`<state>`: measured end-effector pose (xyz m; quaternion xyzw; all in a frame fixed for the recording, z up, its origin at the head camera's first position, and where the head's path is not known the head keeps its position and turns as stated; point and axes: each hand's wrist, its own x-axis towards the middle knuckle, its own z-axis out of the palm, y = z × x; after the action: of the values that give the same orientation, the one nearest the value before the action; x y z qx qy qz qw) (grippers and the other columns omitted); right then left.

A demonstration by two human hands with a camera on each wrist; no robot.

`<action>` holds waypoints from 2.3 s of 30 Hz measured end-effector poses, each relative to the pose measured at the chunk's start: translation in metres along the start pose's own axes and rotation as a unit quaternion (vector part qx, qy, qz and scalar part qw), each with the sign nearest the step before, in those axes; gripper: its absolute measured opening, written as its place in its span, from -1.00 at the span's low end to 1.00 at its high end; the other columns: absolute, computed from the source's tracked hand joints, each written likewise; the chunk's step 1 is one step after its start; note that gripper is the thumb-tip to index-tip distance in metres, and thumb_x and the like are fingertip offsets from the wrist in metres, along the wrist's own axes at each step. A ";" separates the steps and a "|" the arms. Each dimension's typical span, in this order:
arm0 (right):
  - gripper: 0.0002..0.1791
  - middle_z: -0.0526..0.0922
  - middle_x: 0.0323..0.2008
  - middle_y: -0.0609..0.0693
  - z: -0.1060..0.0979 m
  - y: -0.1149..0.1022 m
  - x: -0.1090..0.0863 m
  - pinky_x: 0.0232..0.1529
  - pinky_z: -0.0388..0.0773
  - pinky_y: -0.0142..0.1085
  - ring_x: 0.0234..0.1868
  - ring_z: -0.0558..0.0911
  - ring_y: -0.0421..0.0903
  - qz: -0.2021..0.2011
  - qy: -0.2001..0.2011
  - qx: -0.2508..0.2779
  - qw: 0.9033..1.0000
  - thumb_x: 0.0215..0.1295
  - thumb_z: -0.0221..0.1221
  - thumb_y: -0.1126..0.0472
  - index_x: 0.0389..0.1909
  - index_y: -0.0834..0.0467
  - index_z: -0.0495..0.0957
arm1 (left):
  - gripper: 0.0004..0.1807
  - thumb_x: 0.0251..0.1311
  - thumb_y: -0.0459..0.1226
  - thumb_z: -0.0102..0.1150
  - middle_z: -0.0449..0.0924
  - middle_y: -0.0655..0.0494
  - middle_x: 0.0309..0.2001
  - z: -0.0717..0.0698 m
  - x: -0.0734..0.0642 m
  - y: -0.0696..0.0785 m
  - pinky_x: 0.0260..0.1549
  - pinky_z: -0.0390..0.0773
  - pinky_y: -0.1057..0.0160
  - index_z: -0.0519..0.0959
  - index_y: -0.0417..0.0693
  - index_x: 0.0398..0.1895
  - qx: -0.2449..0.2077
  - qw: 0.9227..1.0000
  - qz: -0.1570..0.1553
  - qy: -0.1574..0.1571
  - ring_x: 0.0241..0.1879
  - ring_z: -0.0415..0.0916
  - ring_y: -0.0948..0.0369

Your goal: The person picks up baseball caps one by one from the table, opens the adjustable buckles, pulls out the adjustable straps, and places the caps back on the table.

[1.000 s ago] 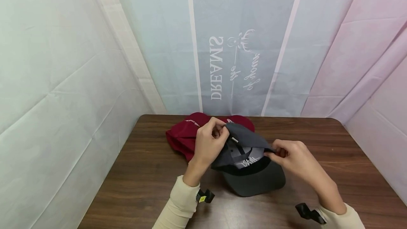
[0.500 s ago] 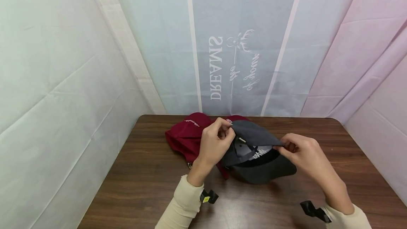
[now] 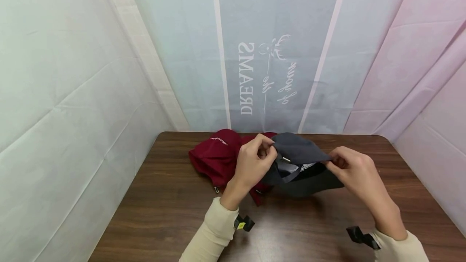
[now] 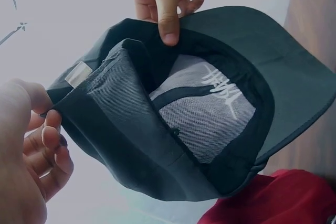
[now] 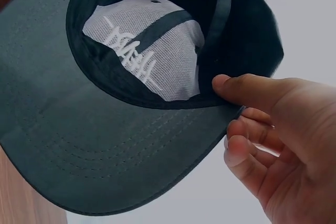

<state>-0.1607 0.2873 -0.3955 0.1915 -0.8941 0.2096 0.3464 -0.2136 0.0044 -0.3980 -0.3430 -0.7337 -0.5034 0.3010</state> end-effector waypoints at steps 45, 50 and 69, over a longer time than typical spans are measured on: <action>-0.79 0.58 -0.45 0.13 0.032 0.066 0.002 -0.32 0.28 -0.48 -0.34 0.30 -0.54 0.034 0.158 -0.024 0.987 0.04 0.43 0.56 -0.41 0.27 0.62 | -0.86 0.32 -0.41 0.24 0.74 0.15 -0.23 0.047 0.004 -0.022 -0.27 0.50 0.65 0.63 -0.05 -0.12 0.096 0.990 0.038 -0.098 -0.40 0.58 0.37; -0.78 0.59 -0.43 0.11 0.038 0.074 -0.006 -0.31 0.30 -0.52 -0.34 0.32 -0.56 0.035 0.149 -0.024 0.988 0.00 0.45 0.56 -0.42 0.26 0.64 | -0.86 0.32 -0.40 0.26 0.73 0.19 -0.22 0.053 -0.005 -0.027 -0.32 0.45 0.65 0.64 -0.02 -0.12 0.111 0.985 0.026 -0.127 -0.40 0.56 0.40; -0.72 0.64 -0.22 0.10 0.043 0.084 -0.026 -0.35 0.40 -0.32 -0.36 0.60 0.03 0.095 0.030 -0.037 0.994 -0.03 0.37 0.55 -0.29 0.21 0.66 | -0.84 0.35 -0.31 0.27 0.72 0.30 -0.20 0.065 -0.022 -0.036 -0.32 0.44 0.67 0.64 0.08 -0.05 0.144 0.970 -0.011 -0.195 -0.36 0.60 0.43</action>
<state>-0.2069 0.3407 -0.4627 0.0858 -0.9045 0.2139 0.3589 -0.2357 0.0524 -0.4550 -0.3799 -0.8467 -0.3187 0.1928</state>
